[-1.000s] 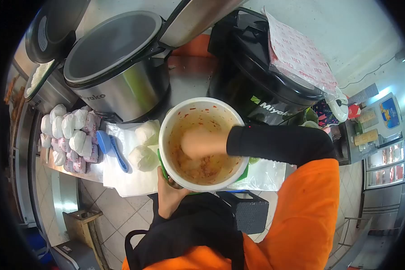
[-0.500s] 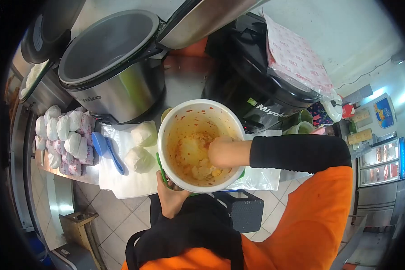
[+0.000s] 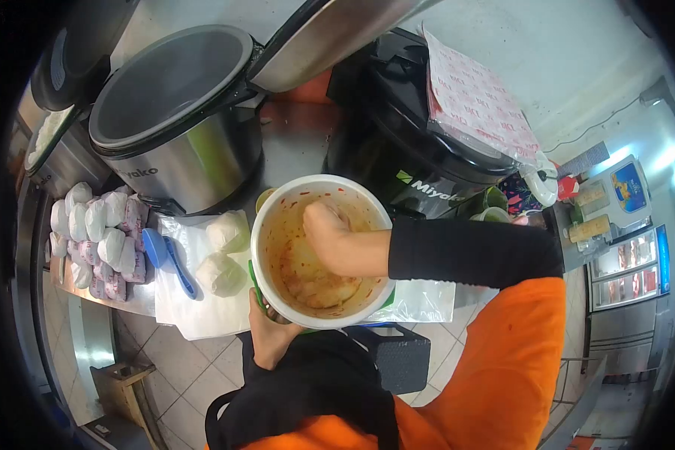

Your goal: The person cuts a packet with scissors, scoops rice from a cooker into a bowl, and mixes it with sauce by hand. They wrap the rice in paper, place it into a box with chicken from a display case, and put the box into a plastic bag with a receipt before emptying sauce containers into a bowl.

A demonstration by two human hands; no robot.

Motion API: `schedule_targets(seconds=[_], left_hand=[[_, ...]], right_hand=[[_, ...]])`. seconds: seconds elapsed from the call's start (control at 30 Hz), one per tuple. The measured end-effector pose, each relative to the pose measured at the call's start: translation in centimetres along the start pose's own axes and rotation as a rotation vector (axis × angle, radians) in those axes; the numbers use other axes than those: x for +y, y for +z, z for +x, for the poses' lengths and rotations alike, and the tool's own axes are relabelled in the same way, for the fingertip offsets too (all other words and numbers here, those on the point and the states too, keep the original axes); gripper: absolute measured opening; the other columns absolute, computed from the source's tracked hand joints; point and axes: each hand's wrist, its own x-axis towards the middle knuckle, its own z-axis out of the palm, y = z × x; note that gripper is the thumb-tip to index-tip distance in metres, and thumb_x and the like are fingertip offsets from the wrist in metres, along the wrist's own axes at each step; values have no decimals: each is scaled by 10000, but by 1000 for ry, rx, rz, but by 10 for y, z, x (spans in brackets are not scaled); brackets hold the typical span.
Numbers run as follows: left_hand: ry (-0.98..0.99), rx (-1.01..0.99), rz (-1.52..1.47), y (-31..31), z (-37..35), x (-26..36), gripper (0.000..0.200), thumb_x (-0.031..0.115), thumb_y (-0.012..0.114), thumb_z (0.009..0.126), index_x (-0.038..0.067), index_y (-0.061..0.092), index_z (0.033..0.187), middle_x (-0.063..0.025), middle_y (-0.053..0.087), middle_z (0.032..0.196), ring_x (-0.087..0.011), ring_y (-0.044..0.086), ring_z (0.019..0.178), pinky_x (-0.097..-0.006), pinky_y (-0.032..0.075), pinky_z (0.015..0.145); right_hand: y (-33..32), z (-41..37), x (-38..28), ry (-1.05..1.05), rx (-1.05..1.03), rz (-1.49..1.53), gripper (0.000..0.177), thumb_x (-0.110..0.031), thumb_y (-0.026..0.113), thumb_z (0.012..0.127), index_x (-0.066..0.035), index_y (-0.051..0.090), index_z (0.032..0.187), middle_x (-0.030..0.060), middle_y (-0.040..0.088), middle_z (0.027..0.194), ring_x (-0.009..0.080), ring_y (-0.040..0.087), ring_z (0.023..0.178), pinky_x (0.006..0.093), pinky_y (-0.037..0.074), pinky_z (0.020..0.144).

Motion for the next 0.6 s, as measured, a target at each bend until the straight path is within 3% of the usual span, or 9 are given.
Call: schedule_targets(seconds=[0.07, 0.1, 0.17, 0.2, 0.27, 0.4, 0.5, 0.57, 0.6], left_hand=[[-5, -8, 22, -1, -2, 1, 752, 21, 895, 571, 16, 340, 1077, -107, 516, 1103, -161, 552, 1036, -287, 492, 882], [0, -9, -4, 0, -1, -2, 750, 21, 895, 570, 13, 341, 1077, -114, 524, 1116, -164, 555, 1037, -289, 493, 884], [11, -7, -32, -1, 0, -2, 749, 21, 894, 570, 10, 343, 1077, -121, 532, 1128, -168, 559, 1038, -291, 493, 886], [13, -19, 4, -2, 0, -2, 747, 22, 895, 568, 10, 345, 1073, -120, 539, 1116, -169, 563, 1033, -291, 493, 887], [14, -34, 44, -5, 1, -1, 746, 23, 896, 566, 11, 347, 1070, -120, 547, 1103, -169, 566, 1028, -291, 493, 888], [20, -40, 129, -8, 6, -1, 743, 27, 896, 565, 16, 344, 1062, -119, 562, 1080, -159, 569, 1014, -283, 496, 874], [9, -44, 130, -8, 5, 1, 742, 28, 895, 566, 17, 340, 1059, -119, 566, 1074, -153, 569, 1009, -278, 497, 863], [1, -29, 122, -7, 6, 0, 740, 27, 893, 567, 17, 339, 1056, -118, 568, 1070, -150, 568, 1010, -276, 497, 861], [-7, -25, 113, -7, 5, -3, 742, 28, 894, 565, 16, 340, 1059, -117, 569, 1068, -154, 570, 1013, -279, 498, 864]], right_hand=[[32, 24, -11, -68, 328, -187, 135, -185, 616, 789, -131, 739, 800, -2, 698, 791, 217, 670, 783, 386, 489, 608], [45, 30, -17, -66, 331, -183, 135, -185, 616, 789, -131, 739, 800, -2, 698, 791, 217, 670, 783, 386, 489, 608], [49, 30, -19, -186, 367, 141, 137, -169, 612, 797, -119, 739, 785, 30, 698, 773, 242, 670, 741, 390, 490, 592], [46, 27, -15, -189, 368, 136, 137, -169, 612, 797, -119, 739, 785, 30, 698, 773, 242, 670, 741, 390, 490, 592], [34, 16, -1, -169, 240, 701, 120, -157, 637, 765, -86, 734, 775, 91, 690, 779, 275, 671, 758, 406, 508, 596], [0, 4, 13, -71, 259, 694, 120, -152, 663, 727, -62, 728, 770, 133, 681, 777, 296, 671, 770, 407, 520, 621], [10, 13, -10, -19, 393, 692, 132, -142, 666, 707, -65, 736, 788, 145, 685, 812, 306, 671, 774, 415, 524, 637], [26, 24, -40, 21, 386, 923, 128, -133, 675, 684, -78, 740, 780, 116, 695, 844, 300, 667, 790, 410, 525, 654], [27, 31, -38, -130, 175, 697, 158, -169, 666, 721, -79, 743, 826, 82, 697, 837, 286, 659, 866, 400, 514, 703]])
